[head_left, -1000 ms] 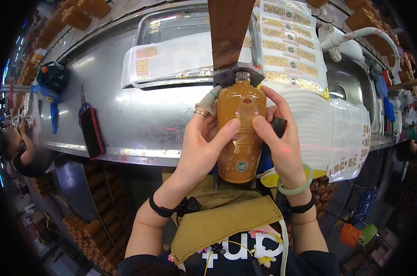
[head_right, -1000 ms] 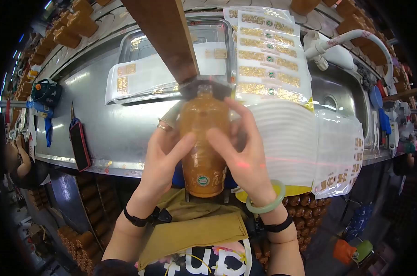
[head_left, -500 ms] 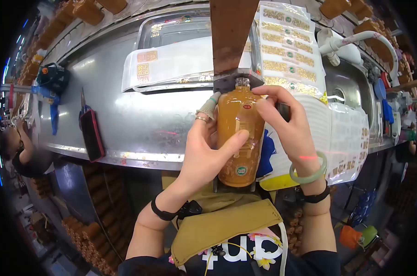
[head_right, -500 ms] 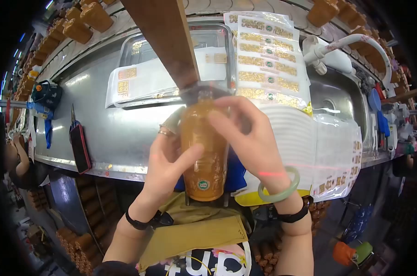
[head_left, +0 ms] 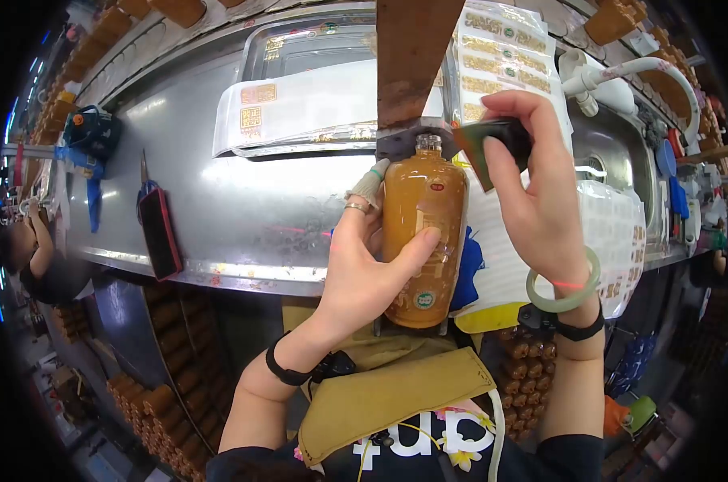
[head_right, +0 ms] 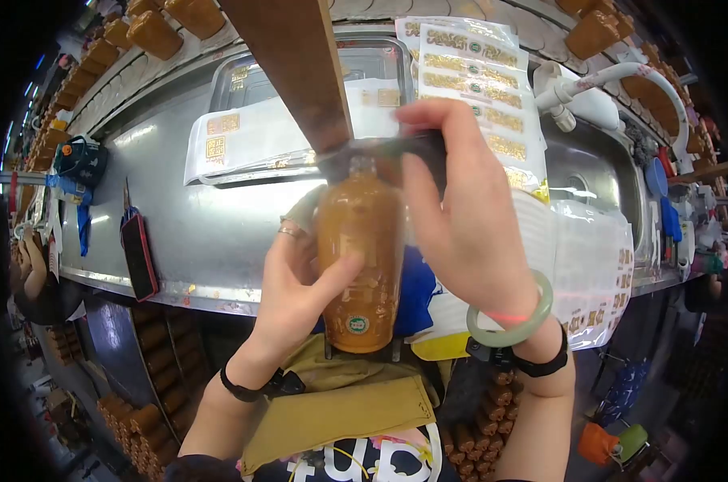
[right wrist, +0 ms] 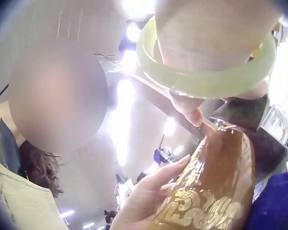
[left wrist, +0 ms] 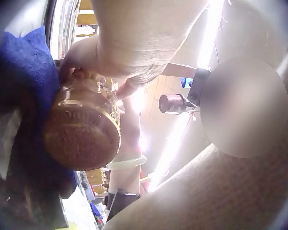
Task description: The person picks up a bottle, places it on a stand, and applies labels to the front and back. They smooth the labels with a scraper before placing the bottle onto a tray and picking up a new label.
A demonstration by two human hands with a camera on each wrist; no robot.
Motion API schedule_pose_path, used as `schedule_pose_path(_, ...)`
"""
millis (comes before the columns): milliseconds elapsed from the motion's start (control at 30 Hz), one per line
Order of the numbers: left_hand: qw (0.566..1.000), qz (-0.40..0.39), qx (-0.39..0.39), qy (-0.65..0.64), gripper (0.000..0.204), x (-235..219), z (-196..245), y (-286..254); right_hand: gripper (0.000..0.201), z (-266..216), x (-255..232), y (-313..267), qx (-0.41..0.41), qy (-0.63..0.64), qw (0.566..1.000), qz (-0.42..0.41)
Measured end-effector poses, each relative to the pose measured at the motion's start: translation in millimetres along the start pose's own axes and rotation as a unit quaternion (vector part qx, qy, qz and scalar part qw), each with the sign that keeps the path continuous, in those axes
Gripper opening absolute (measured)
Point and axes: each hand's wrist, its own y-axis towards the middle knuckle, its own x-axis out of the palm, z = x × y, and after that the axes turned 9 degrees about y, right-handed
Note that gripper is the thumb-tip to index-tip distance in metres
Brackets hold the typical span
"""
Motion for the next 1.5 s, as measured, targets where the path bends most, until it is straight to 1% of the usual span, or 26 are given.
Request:
schedule_pose_path(33,1.000,-0.001,-0.001,0.000,0.081,-0.1,0.1,0.0,0.015,-6.9,-2.2,3.4,-0.088,-0.040,0.992,-0.080)
schedule_pose_path(67,1.000,-0.004,-0.007,0.004,0.081,-0.8,0.4,0.3,0.018,-15.2,-4.9,6.0,-0.173,-0.080,0.969,-0.158)
schedule_pose_path(100,1.000,-0.007,-0.012,0.008,0.081,-1.5,0.9,0.8,0.022,-27.3,-3.5,4.8,-0.187,-0.117,0.952,-0.212)
schedule_pose_path(133,1.000,-0.008,-0.013,0.008,0.081,-2.2,2.3,1.7,0.022,-25.1,-4.0,7.9,-0.185,-0.117,0.953,-0.211)
schedule_pose_path(200,0.999,-0.026,-0.033,-0.022,0.081,-3.5,8.4,0.9,0.023,-17.5,-6.8,21.6,-0.281,-0.297,0.901,-0.145)
schedule_pose_path(233,0.996,-0.025,-0.064,-0.065,0.082,-3.5,12.4,-0.3,0.025,-15.7,-13.6,25.9,-0.302,-0.316,0.893,-0.109)
schedule_pose_path(267,0.996,-0.026,-0.062,-0.065,0.082,-5.1,11.6,-0.7,0.025,-15.5,-17.7,24.1,-0.303,-0.316,0.893,-0.108)
schedule_pose_path(333,0.990,-0.030,-0.072,-0.117,0.086,-9.9,5.8,-3.0,0.024,-15.0,-22.3,13.9,-0.204,-0.156,0.961,-0.103)
schedule_pose_path(367,0.990,-0.029,-0.073,-0.115,0.086,-8.8,3.3,-5.1,0.022,-14.5,-24.5,6.5,-0.168,-0.136,0.970,-0.108)
schedule_pose_path(433,0.995,-0.047,-0.023,-0.081,0.091,-3.2,-0.6,-7.8,0.023,-7.5,-25.9,-3.6,-0.160,-0.129,0.974,-0.098)
schedule_pose_path(533,0.997,-0.051,0.001,-0.061,0.094,-0.4,-4.4,-9.2,0.022,-4.2,-25.3,-17.3,-0.129,-0.092,0.983,-0.088)
schedule_pose_path(600,0.997,-0.051,0.004,-0.054,0.095,-0.1,-5.1,-10.0,0.022,-3.6,-25.9,-21.4,-0.108,-0.067,0.988,-0.090)
schedule_pose_path(767,0.998,-0.053,0.012,-0.044,0.095,-1.1,-5.5,-9.3,0.024,-6.0,-24.4,-25.9,-0.119,-0.078,0.984,-0.104)
schedule_pose_path(833,0.997,-0.057,0.008,-0.050,0.097,-1.4,-3.8,-9.3,0.026,-8.6,-17.3,-31.9,-0.024,0.017,0.997,-0.077)
schedule_pose_path(867,0.997,-0.056,0.008,-0.050,0.097,-1.7,-4.9,-9.1,0.026,-8.7,-15.1,-32.5,-0.023,0.017,0.997,-0.077)
schedule_pose_path(933,0.997,-0.057,0.015,-0.045,0.099,-2.5,-8.5,-9.2,0.028,-8.4,-11.2,-33.6,-0.042,0.035,0.998,-0.035)
schedule_pose_path(1067,0.997,-0.061,0.013,-0.053,0.103,-2.4,-7.6,-9.1,0.028,-18.4,-11.6,-32.5,-0.091,-0.022,0.995,-0.030)
schedule_pose_path(1133,0.996,-0.070,0.018,-0.047,0.102,-4.1,-6.9,-9.6,0.028,-21.4,-17.5,-29.2,-0.225,-0.132,0.957,-0.129)
schedule_pose_path(1167,0.996,-0.070,0.017,-0.048,0.102,-6.3,-5.5,-10.3,0.028,-19.2,-13.8,-27.9,-0.283,-0.135,0.942,-0.120)
schedule_pose_path(1200,0.992,-0.081,-0.003,-0.094,0.099,-9.7,-3.2,-11.2,0.028,-16.4,-13.7,-30.8,-0.281,-0.135,0.942,-0.120)
schedule_pose_path(1233,0.986,-0.092,-0.022,-0.139,0.097,-13.1,-2.2,-11.7,0.031,-12.7,-14.1,-34.4,-0.330,-0.158,0.920,-0.142)
schedule_pose_path(1267,0.987,-0.087,0.001,-0.133,0.083,-16.0,-9.1,-10.4,0.033,-9.1,-14.7,-38.2,-0.377,-0.181,0.894,-0.163)
schedule_pose_path(1333,0.984,-0.077,-0.019,-0.162,0.073,-20.1,-10.5,-13.1,0.027,-7.3,-18.8,-53.4,-0.393,-0.210,0.873,-0.198)
schedule_pose_path(1400,0.981,-0.076,-0.021,-0.175,0.070,-17.5,-7.3,-14.8,0.021,-1.4,-15.8,-75.7,-0.412,-0.202,0.865,-0.203)
schedule_pose_path(1433,0.979,-0.075,-0.023,-0.188,0.067,-15.7,-6.1,-15.2,0.019,-0.1,-15.8,-85.6,-0.421,-0.168,0.862,-0.228)
schedule_pose_path(1500,0.982,-0.070,-0.025,-0.171,0.066,-12.8,-6.2,-12.3,0.020,-8.2,-17.9,-94.9,-0.401,-0.147,0.864,-0.265)
